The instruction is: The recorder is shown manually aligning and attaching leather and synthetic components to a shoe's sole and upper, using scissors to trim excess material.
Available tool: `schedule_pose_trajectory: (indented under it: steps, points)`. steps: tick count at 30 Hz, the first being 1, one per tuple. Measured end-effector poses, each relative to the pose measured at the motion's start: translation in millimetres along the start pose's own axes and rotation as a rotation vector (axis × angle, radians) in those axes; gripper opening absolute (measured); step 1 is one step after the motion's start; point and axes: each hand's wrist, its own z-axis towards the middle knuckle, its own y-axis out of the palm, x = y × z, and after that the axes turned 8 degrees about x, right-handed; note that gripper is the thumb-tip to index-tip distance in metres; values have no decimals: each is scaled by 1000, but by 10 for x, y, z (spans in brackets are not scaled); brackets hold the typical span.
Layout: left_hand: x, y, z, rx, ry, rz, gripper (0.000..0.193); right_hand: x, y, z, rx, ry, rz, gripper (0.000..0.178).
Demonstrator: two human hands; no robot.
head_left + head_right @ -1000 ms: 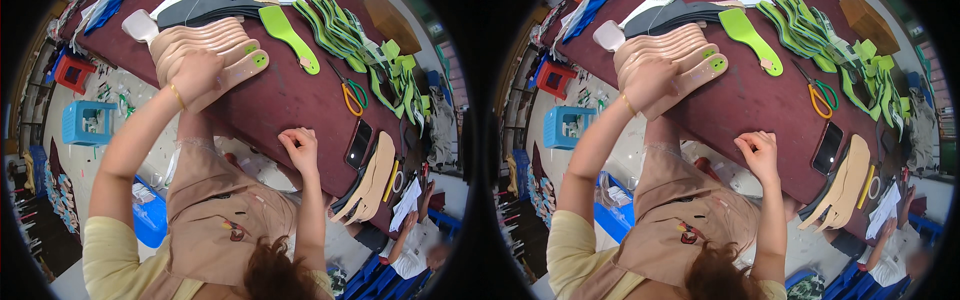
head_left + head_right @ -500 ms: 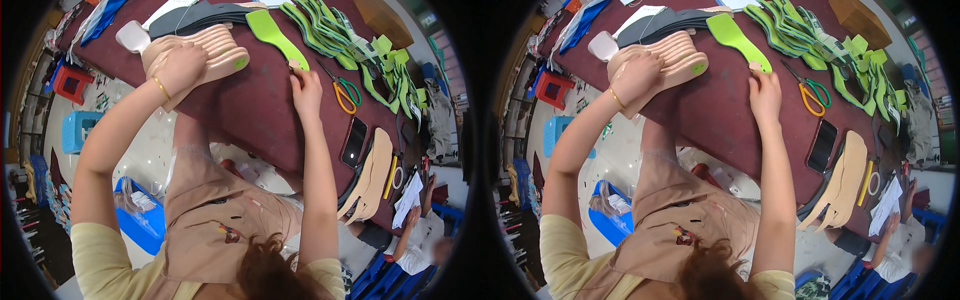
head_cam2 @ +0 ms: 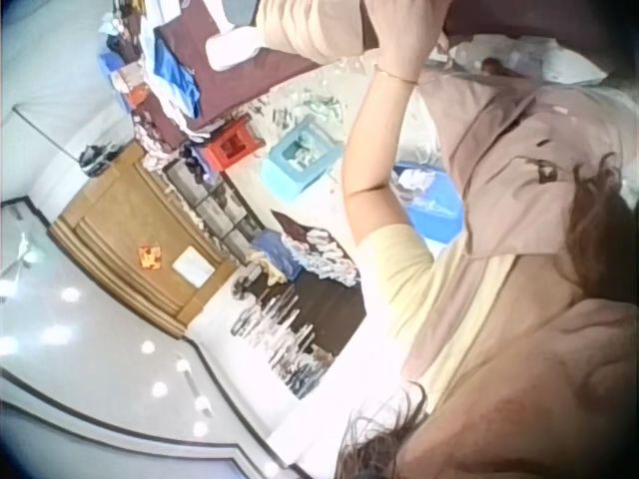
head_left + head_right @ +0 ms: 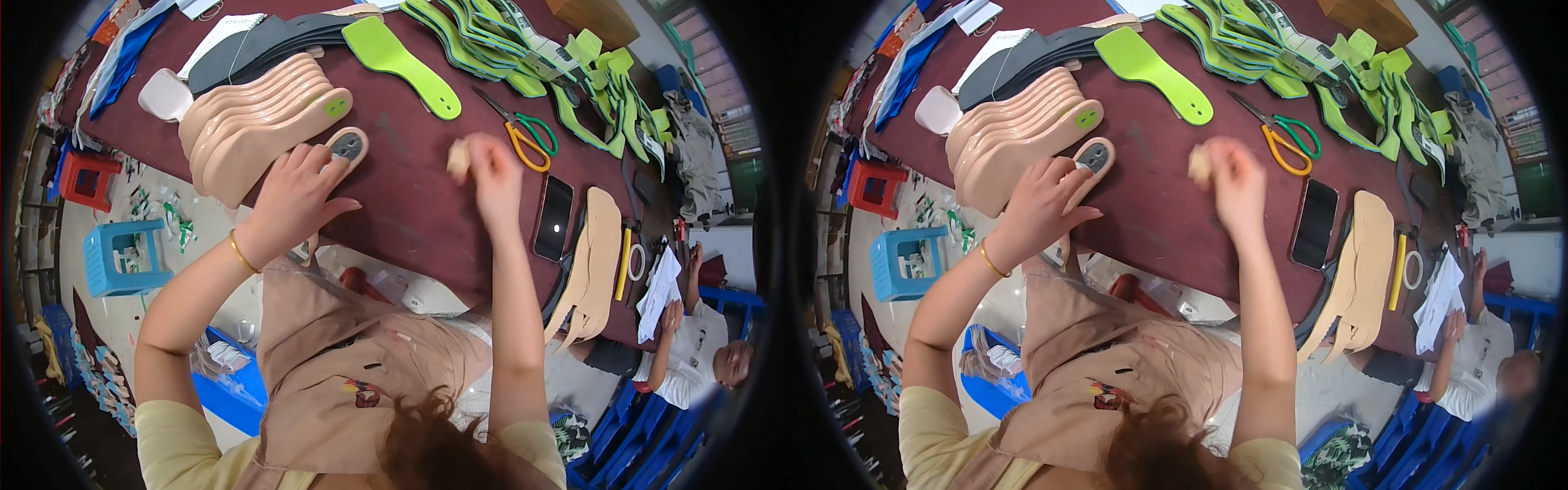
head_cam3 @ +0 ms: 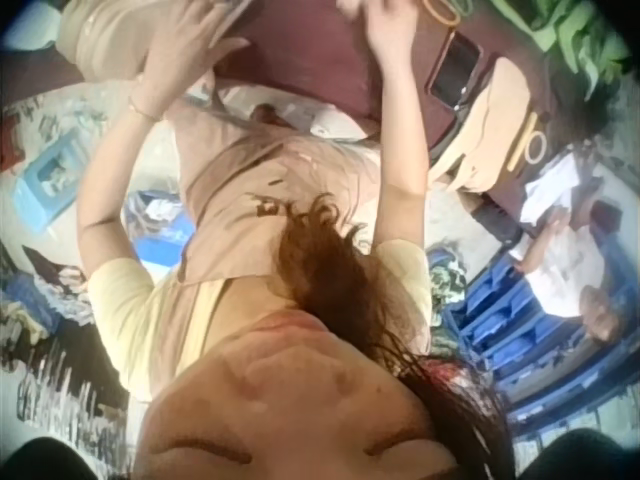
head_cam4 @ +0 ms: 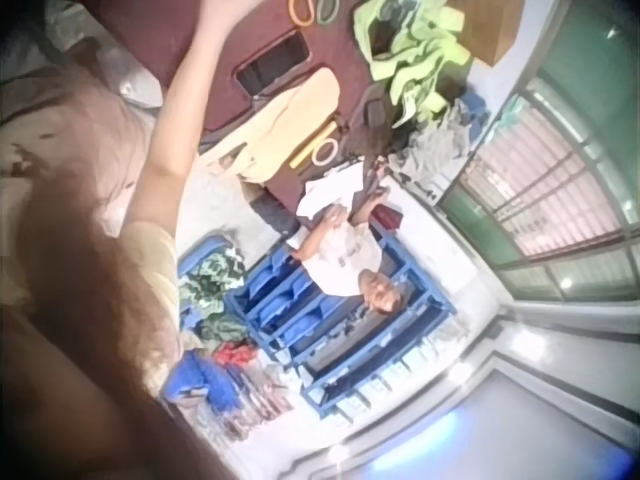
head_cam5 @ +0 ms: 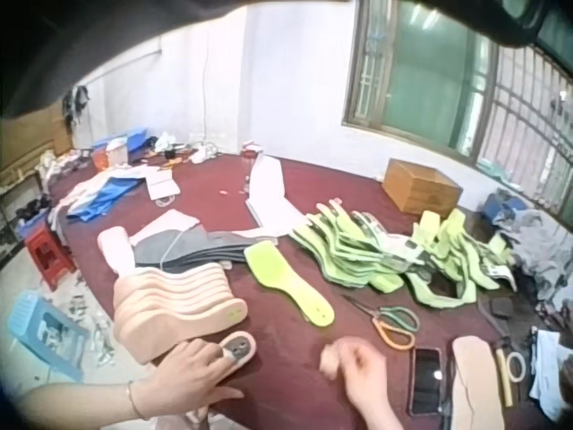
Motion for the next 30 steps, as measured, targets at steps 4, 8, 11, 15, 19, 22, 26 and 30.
schedule_pose_trajectory:
  steps: [4,8,11,15,19,22,26,30]
  points:
    - [-124,386,-109,-73,-189,33,52,25,-149,-765,-268,-2,-276,9]
    - [-235,439,-71,-134,-142,70,37,146,-60,-972,-123,-222,-289,8]
    - [-363,283,172,-312,-240,-19,33,168,-3,-967,-83,-221,-310,10]
    - [-645,231,386,-138,-193,-74,49,105,70,-927,-142,-337,-467,16]
    - [-577,406,304,95,70,248,64,-38,37,-1183,-552,-282,-363,15]
    - [-646,429,227,52,71,385,67,-137,-6,-1372,-536,37,-122,11]
    - [-880,314,400,-118,110,268,76,-109,-278,-1338,-199,130,-81,8]
    - [-944,258,407,-279,144,342,89,-120,-624,-1229,-66,119,-116,7]
